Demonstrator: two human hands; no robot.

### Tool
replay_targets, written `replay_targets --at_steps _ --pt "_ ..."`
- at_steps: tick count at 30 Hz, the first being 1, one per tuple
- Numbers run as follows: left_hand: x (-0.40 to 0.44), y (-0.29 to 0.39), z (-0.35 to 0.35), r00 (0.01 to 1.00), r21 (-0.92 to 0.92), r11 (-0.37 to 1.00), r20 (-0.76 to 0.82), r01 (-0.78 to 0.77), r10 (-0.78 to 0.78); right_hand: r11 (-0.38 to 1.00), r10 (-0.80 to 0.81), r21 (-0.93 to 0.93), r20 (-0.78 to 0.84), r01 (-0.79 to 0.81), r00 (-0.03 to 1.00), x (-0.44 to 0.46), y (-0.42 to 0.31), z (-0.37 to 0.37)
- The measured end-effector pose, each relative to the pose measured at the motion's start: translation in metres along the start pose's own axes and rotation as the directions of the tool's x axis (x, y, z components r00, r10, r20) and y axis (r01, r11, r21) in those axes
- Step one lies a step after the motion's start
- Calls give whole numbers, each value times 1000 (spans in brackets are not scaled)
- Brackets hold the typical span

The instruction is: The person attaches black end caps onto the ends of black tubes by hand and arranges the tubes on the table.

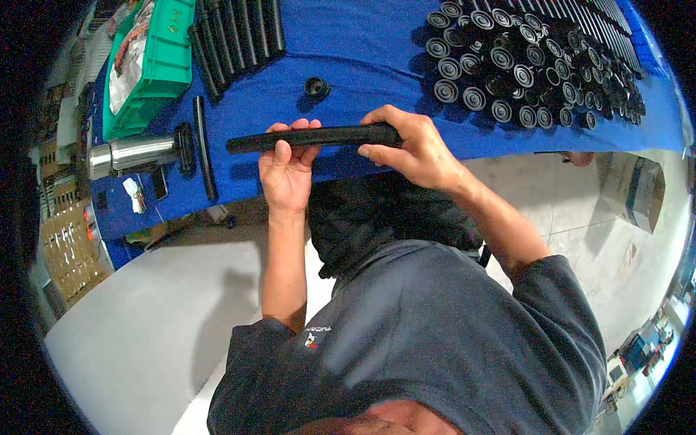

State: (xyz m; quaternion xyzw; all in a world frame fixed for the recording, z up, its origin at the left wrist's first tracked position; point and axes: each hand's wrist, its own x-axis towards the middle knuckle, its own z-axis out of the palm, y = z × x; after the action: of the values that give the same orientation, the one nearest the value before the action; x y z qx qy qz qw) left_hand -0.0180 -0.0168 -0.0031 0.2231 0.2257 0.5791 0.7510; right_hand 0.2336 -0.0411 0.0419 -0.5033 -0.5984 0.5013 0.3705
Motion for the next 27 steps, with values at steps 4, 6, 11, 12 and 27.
replay_targets --at_steps 4,6,11,12,27 --pt "-1 -3 -4 999 13 999 16 -34 34 979 45 204 -77 -28 996 -1 10 12" --pt "-2 -2 -4 999 8 999 2 -35 35 989 5 149 -75 6 997 1 7 10" --pt "2 0 10 999 -32 999 -41 2 -3 992 -108 -69 -54 104 993 6 7 1" --pt "2 0 7 1000 -32 999 -21 -7 6 976 -178 -136 -61 169 982 8 9 1" --pt "0 -2 -4 999 -5 1000 30 -9 9 938 179 277 134 -210 975 3 -3 -5"
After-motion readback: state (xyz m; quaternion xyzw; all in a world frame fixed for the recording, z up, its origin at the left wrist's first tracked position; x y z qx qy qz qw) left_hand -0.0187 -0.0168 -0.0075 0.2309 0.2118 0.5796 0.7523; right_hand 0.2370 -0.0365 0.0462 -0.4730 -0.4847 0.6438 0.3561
